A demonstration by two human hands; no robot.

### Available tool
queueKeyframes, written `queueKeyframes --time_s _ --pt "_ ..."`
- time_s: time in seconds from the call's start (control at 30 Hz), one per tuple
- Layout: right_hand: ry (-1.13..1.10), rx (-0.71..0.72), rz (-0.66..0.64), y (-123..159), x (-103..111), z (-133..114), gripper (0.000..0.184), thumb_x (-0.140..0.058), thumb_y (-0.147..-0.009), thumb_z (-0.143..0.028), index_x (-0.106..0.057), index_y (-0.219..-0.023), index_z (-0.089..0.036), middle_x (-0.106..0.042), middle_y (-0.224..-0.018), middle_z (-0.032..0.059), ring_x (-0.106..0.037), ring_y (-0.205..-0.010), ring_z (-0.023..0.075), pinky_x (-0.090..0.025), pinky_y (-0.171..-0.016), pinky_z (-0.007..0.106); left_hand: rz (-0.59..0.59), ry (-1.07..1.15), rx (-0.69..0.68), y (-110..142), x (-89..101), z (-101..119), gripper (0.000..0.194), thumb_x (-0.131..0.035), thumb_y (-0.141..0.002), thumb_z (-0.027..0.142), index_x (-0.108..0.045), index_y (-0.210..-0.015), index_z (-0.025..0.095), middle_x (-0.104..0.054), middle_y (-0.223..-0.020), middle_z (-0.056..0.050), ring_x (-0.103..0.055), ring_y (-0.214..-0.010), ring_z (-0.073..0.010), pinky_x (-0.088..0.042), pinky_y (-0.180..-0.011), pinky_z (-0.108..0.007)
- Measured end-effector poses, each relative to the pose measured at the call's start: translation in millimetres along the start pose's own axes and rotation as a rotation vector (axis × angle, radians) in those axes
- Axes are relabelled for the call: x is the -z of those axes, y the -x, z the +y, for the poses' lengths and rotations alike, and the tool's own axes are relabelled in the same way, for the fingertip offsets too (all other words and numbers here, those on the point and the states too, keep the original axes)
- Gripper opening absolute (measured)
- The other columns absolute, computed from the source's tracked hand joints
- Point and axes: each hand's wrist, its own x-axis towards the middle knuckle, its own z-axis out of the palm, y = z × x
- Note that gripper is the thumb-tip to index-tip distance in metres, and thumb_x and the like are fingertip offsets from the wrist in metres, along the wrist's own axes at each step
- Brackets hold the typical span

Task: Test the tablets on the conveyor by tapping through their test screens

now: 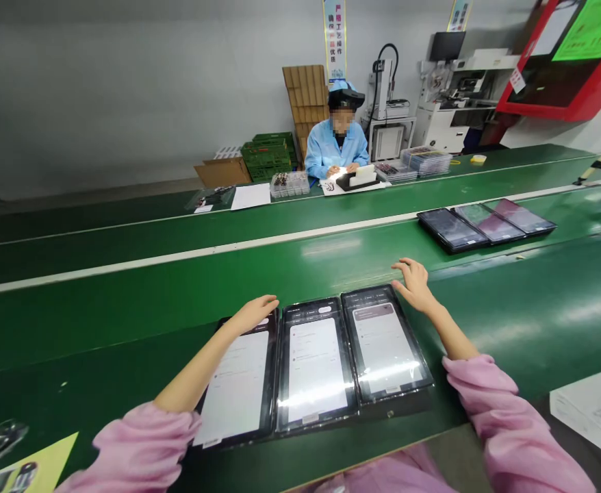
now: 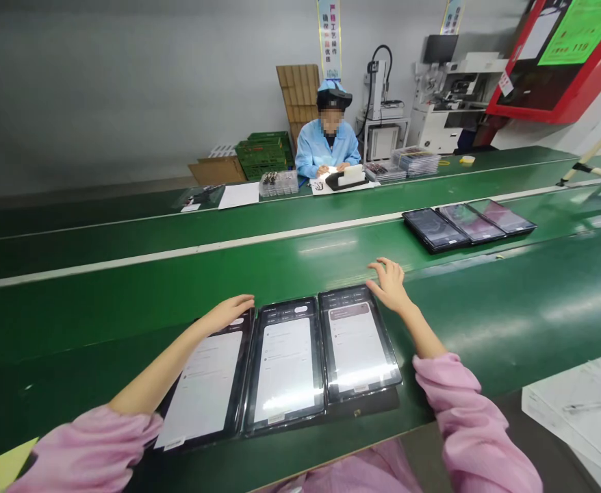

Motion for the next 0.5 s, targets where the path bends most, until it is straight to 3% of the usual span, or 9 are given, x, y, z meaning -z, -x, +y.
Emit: queueKeyframes --time_s 0.13,0.27,0.4,0.5 --pt "-0.195 -0.185 0.163 -8.2 -29.9 16.8 0.054 -0.023 -0.092 -0.059 -0.057 -0.110 -0.021 -0.056 -0.110 0.0133 -0.049 -0.108 0.0304 -0.036 -0.100 0.052 -0.062 -0.043 0.049 -13.0 8.7 8.7 0.054 -0.042 -0.073 0.066 -0.067 -0.072 0.018 -0.074 -0.089 -0.013 -0.069 -0.088 -0.0328 -0.053 -0.080 -0.038" --pt "-0.243 -0.291 0.186 -3.7 -44.6 32.2 0.054 -0.013 -0.095 -0.052 -0.056 -0.097 -0.021 -0.058 -0.100 0.0125 -0.050 -0.104 0.0288 -0.038 -0.099 0.049 -0.073 -0.072 0.072 -9.8 19.6 12.0 0.059 -0.035 -0.074 0.072 -0.060 -0.062 0.020 -0.071 -0.075 -0.012 -0.069 -0.079 -0.0314 -0.052 -0.076 -0.038" --pt "-0.315 -0.338 0.025 -6.8 -47.4 34.1 0.051 -0.017 -0.098 -0.049 -0.060 -0.092 -0.022 -0.063 -0.092 0.0074 -0.056 -0.093 0.0237 -0.044 -0.089 0.038 -0.115 -0.166 0.074 -10.3 19.7 24.3 0.064 -0.025 -0.078 0.069 -0.064 -0.062 0.021 -0.070 -0.071 -0.012 -0.069 -0.078 -0.0317 -0.052 -0.077 -0.038" --pt "-0.363 -0.365 -0.158 -21.2 -48.7 29.1 0.047 -0.027 -0.099 -0.051 -0.064 -0.098 -0.022 -0.066 -0.088 0.0036 -0.058 -0.087 0.0208 -0.044 -0.083 0.032 -0.114 -0.229 0.007 -18.4 2.2 51.3 0.064 -0.024 -0.081 0.066 -0.065 -0.062 0.019 -0.072 -0.078 -0.017 -0.069 -0.084 -0.0355 -0.052 -0.079 -0.042"
